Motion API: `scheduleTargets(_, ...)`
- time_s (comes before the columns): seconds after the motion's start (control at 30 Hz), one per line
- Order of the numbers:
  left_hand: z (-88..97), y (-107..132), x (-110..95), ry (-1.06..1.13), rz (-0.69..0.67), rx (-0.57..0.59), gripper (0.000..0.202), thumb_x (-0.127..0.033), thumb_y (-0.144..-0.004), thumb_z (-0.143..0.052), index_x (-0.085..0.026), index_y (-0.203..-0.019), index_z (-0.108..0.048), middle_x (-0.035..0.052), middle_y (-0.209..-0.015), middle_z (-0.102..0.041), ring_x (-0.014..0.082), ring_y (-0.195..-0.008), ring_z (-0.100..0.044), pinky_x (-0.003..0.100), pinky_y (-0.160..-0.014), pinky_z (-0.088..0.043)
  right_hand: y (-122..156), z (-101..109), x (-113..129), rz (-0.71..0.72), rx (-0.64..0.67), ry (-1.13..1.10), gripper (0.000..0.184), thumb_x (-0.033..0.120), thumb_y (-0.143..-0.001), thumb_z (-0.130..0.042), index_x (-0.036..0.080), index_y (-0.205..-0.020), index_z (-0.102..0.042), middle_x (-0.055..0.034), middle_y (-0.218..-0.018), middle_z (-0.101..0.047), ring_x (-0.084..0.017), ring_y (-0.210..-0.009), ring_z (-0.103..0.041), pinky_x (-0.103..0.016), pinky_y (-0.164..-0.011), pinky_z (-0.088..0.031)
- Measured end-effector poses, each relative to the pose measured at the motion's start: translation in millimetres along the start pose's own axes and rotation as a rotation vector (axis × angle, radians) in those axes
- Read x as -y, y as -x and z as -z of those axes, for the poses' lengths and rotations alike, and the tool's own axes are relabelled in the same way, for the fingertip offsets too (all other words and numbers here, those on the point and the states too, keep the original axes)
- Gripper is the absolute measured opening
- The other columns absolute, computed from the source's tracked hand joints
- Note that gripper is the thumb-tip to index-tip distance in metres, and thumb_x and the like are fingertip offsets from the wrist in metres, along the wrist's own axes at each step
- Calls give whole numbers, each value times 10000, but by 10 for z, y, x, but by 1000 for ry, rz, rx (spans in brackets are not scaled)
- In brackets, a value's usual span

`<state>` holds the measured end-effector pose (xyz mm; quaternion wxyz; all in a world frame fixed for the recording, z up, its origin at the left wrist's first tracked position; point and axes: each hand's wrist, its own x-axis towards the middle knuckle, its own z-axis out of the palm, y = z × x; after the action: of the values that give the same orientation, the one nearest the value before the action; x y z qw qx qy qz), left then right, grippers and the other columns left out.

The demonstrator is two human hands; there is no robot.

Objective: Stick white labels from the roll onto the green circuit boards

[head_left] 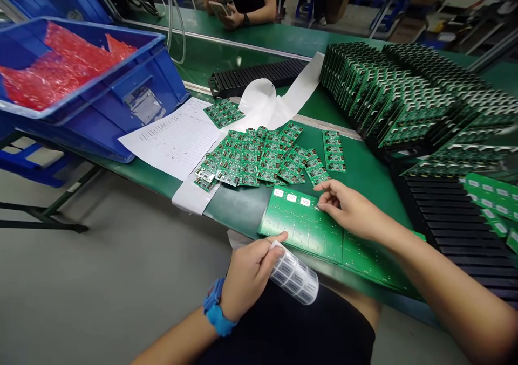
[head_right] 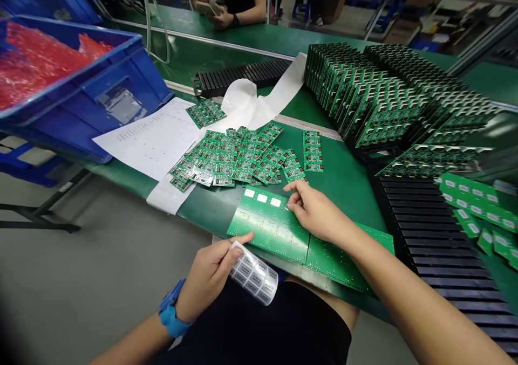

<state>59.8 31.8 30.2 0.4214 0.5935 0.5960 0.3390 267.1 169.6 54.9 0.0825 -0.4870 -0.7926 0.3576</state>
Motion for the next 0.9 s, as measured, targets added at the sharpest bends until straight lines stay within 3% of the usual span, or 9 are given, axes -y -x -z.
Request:
scheduleTargets(0.1, -1, -3, -12, -14, 15, -6, 268, -305, -913, -424, -207, -925, -673, 21, -1124, -660, 146, -750, -637, 224, -644, -465, 58, -113, 28, 107, -89, 241, 244, 140, -837, -417, 171, -1071, -478, -55, -849, -605, -185, -778, -573, -342, -690, -485)
scheduleTargets(0.2, -18, 11, -21, 17, 27, -52, 298, -322, -915, -413, -193, -900, -682, 34, -1036, -696, 136, -685, -620, 219, -615, -462, 222, -183, 86, 204, -317, 439, 262, 168, -852, -439, 146, -1101, -517, -145, -1112, -553, -259, -996, -531, -432, -838, -449)
scheduleTargets(0.3, -54, 41, -29, 78, 18, -177, 341, -332, -924, -387, -175, -888, -687, 40, -935, -718, 124, -638, -607, 210, -576, -452, 458, -194, 215, 218, -487, 358, 307, 236, -831, -516, 153, -1127, -517, -172, -1277, -435, -284, -1120, -472, -439, -901, -425)
scheduleTargets(0.4, -95, 74, -36, 120, -24, -259, 359, -357, -921, -391, -176, -874, -698, 35, -863, -724, 120, -613, -608, 207, -567, -457, 655, -207, 399, 222, -211, 65, 303, 297, -800, -578, 220, -1091, -537, -95, -1127, -553, -223, -1041, -535, -362, -851, -467)
scheduleTargets(0.5, -117, 91, -43, 162, -77, -238, 387, -409, -913, -384, -181, -885, -696, 48, -857, -722, 139, -656, -630, 226, -620, -489, 733, -256, 535, 135, 32, -165, 104, 304, -807, -573, 240, -886, -597, -19, -867, -614, -155, -813, -589, -280, -702, -483)
scheduleTargets(0.6, -118, 81, -66, 236, -158, -123, 341, -435, -855, -497, -180, -1029, -641, 77, -1013, -693, 176, -797, -651, 266, -721, -515, 736, -295, 560, 62, 25, -237, 145, 281, -840, -525, 216, -729, -594, 1, -724, -587, -126, -684, -565, -249, -613, -442)
scheduleTargets(0.67, -125, 65, -94, 230, -204, -80, 267, -353, -828, -572, -197, -1032, -644, 62, -990, -702, 176, -823, -657, 270, -748, -518, 742, -303, 538, 75, 21, -245, 159, 281, -844, -520, 219, -732, -613, 4, -716, -591, -121, -679, -562, -244, -612, -429)
scheduleTargets(0.83, -187, 12, -149, 155, -88, -220, 119, -222, -807, -600, -210, -822, -717, 7, -758, -729, 145, -685, -667, 219, -637, -526, 823, -297, 480, 42, 7, -227, 133, 277, -831, -545, 258, -912, -649, 21, -712, -617, -114, -670, -574, -237, -635, -443)
scheduleTargets(0.9, -210, -7, -151, 164, -45, -237, 113, -218, -798, -607, -199, -807, -719, 5, -753, -731, 144, -680, -669, 208, -619, -528, 855, -270, 462, -1, -15, -221, 267, 303, -770, -626, 260, -1033, -610, 24, -737, -626, -122, -678, -580, -247, -664, -460)
